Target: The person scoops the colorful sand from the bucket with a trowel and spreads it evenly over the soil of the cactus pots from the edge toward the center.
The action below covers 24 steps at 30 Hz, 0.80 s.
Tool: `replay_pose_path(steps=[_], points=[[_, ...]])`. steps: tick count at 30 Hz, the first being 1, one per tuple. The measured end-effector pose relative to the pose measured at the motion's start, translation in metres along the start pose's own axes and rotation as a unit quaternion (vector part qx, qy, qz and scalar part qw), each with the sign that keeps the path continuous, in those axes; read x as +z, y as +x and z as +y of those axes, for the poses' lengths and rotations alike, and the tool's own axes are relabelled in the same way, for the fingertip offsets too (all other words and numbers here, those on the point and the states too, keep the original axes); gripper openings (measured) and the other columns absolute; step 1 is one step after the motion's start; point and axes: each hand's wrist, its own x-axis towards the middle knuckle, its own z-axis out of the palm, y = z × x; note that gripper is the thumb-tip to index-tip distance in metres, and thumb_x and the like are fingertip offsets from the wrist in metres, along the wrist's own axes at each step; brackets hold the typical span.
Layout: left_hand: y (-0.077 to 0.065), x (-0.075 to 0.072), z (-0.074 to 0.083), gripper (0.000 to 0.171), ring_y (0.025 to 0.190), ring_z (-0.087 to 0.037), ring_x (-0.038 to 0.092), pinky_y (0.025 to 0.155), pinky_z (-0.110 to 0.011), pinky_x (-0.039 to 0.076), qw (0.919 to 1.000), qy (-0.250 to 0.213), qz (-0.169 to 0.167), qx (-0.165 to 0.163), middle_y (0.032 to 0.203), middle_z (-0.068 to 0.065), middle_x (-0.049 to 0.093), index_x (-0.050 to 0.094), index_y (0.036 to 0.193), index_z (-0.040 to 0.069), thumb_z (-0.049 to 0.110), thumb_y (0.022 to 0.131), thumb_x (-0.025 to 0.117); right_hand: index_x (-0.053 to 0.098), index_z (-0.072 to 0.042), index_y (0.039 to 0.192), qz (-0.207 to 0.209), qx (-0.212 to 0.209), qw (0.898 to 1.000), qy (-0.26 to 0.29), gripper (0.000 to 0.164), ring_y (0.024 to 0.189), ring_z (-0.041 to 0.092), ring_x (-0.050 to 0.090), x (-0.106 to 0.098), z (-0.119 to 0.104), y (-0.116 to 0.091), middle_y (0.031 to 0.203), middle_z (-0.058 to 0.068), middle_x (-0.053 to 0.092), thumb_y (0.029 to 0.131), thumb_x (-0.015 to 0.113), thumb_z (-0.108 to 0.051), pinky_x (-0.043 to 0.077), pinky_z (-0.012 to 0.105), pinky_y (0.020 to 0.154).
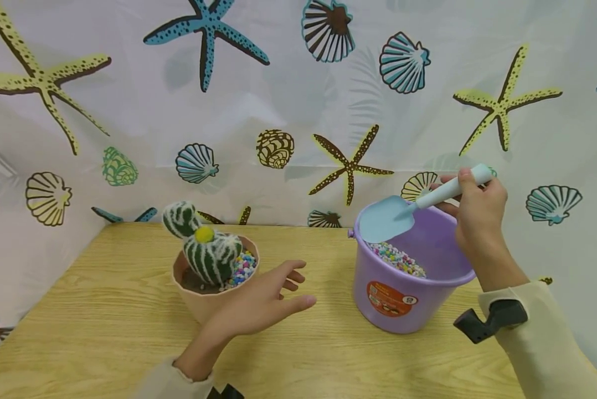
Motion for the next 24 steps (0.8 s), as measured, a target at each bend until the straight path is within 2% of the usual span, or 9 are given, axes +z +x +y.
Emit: replay_pose_path(steps=[11,19,24], points=[[0.019,0.015,0.008,0.064,0.121,-0.032,0.052,0.098,-0.046,0.046,0.9986,-0.038,-0.008,0.037,0.133,-0.017,0.052,0.035,0.143,0.004,0.04,0.095,0.057,0.046,-0.007,0.105,0.018,0.009,1.0,-0.023,0.014,0.076,0.012,0.069,-0.012,0.006,0.006,0.091,0.006,0.06,0.1,0.047,-0.02,0.057,0.026,0.061],[0.031,0.019,0.004,0.056,0.119,-0.032,0.054,0.097,-0.045,0.047,0.9978,-0.04,-0.016,0.05,0.131,-0.018,0.055,0.04,0.139,0.003,0.035,0.096,0.057,0.045,-0.008,0.109,0.033,0.034,0.999,-0.02,0.015,0.075,0.011,0.068,-0.019,0.012,0.013,0.092,0.005,0.059,0.101,0.043,-0.02,0.057,0.025,0.061],[0.043,0.023,0.0,0.06,0.121,-0.031,0.053,0.099,-0.047,0.046,0.998,-0.045,-0.002,0.045,0.132,-0.017,0.053,0.038,0.141,0.005,0.037,0.094,0.058,0.044,-0.01,0.113,0.048,0.056,0.997,-0.036,0.017,0.073,0.009,0.068,-0.027,0.019,0.019,0.091,0.003,0.06,0.101,0.043,-0.022,0.057,0.023,0.06]])
